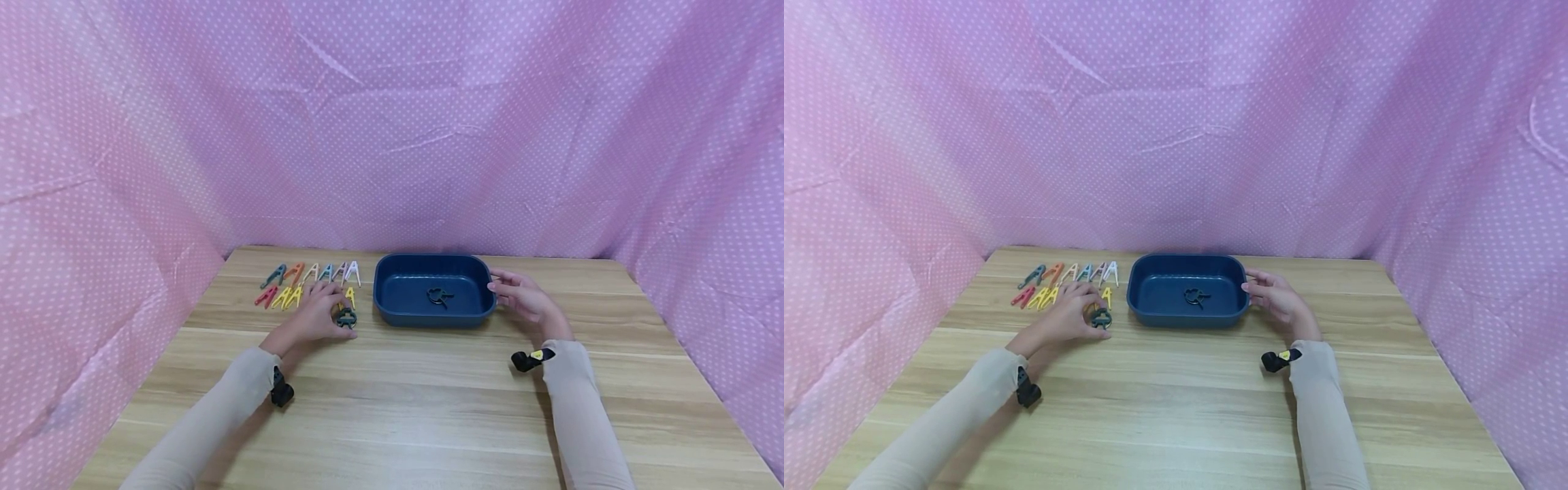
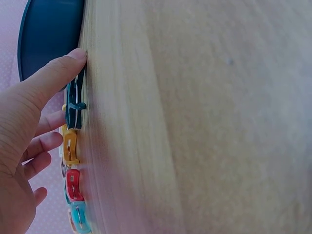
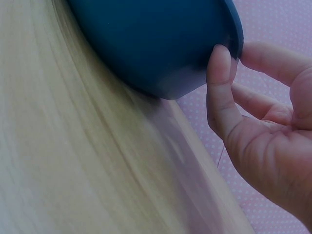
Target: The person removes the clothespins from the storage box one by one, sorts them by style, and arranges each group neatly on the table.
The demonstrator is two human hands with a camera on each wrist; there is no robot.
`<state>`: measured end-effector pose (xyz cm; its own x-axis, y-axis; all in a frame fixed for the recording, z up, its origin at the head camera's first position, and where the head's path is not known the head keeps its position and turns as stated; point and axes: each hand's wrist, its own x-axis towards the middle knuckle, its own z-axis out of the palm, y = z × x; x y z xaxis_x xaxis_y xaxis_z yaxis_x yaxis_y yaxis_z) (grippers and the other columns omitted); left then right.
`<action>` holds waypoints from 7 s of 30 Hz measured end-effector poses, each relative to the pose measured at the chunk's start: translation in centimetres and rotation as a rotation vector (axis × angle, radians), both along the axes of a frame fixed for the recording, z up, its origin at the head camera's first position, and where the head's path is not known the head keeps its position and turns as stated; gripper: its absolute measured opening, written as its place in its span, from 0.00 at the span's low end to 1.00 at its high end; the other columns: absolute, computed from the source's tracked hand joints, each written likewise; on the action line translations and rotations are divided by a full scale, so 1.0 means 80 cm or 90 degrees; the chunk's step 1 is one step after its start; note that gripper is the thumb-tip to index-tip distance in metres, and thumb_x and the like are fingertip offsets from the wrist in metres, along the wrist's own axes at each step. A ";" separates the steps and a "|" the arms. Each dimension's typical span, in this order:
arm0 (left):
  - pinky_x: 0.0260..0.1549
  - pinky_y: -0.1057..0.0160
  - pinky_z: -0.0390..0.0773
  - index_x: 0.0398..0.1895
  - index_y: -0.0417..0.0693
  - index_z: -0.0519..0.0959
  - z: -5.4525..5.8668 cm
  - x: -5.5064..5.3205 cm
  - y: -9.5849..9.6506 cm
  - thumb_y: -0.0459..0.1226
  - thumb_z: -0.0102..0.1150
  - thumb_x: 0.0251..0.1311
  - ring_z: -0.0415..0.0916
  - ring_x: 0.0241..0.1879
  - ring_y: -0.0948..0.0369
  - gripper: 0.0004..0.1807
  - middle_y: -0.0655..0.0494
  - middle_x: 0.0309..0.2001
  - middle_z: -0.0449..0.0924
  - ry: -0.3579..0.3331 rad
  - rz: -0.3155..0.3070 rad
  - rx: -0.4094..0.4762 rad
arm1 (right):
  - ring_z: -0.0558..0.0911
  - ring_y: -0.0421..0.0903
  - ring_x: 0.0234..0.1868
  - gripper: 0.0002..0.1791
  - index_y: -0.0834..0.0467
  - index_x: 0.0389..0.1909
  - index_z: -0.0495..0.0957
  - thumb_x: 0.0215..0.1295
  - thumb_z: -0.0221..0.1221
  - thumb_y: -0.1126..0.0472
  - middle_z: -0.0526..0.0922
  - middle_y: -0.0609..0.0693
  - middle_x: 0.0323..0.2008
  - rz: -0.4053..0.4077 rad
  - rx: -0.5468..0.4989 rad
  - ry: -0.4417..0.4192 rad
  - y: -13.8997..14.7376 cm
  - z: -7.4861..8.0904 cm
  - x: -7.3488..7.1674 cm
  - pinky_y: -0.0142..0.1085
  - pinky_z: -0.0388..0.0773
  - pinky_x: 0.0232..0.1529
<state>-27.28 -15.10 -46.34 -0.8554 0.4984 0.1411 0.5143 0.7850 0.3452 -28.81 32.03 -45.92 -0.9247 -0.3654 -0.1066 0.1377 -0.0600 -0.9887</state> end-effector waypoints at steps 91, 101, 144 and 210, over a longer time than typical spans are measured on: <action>0.56 0.51 0.62 0.66 0.62 0.78 0.008 -0.067 0.232 0.49 0.71 0.61 0.61 0.60 0.51 0.29 0.51 0.63 0.71 -0.126 -0.072 0.008 | 0.83 0.34 0.41 0.34 0.73 0.77 0.50 0.77 0.52 0.68 0.83 0.43 0.41 -0.017 0.024 -0.026 -0.001 0.001 0.001 0.27 0.81 0.46; 0.57 0.50 0.63 0.64 0.60 0.79 0.007 -0.070 0.233 0.43 0.65 0.67 0.63 0.58 0.51 0.22 0.51 0.62 0.73 -0.110 -0.027 -0.018 | 0.84 0.35 0.41 0.34 0.74 0.77 0.49 0.77 0.50 0.70 0.83 0.43 0.42 -0.013 0.010 -0.012 -0.001 -0.002 -0.002 0.28 0.82 0.44; 0.63 0.45 0.63 0.68 0.56 0.76 0.008 -0.066 0.234 0.56 0.71 0.58 0.63 0.58 0.51 0.35 0.50 0.64 0.72 -0.118 0.014 -0.048 | 0.82 0.34 0.41 0.33 0.73 0.77 0.49 0.77 0.50 0.69 0.82 0.43 0.42 -0.005 0.015 -0.013 0.000 -0.003 -0.003 0.27 0.81 0.46; 0.65 0.44 0.64 0.58 0.50 0.80 0.053 -0.047 0.177 0.57 0.75 0.52 0.66 0.60 0.50 0.34 0.52 0.57 0.77 -0.038 -0.008 0.054 | 0.80 0.34 0.37 0.34 0.77 0.75 0.48 0.75 0.52 0.71 0.82 0.43 0.39 -0.007 -0.009 0.009 -0.002 -0.001 -0.001 0.25 0.80 0.40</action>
<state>-31.01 -0.97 -42.10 -0.8571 0.4978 0.1329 0.5010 0.7451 0.4402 -28.86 31.87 -46.03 -0.9300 -0.3569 -0.0883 0.1231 -0.0759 -0.9895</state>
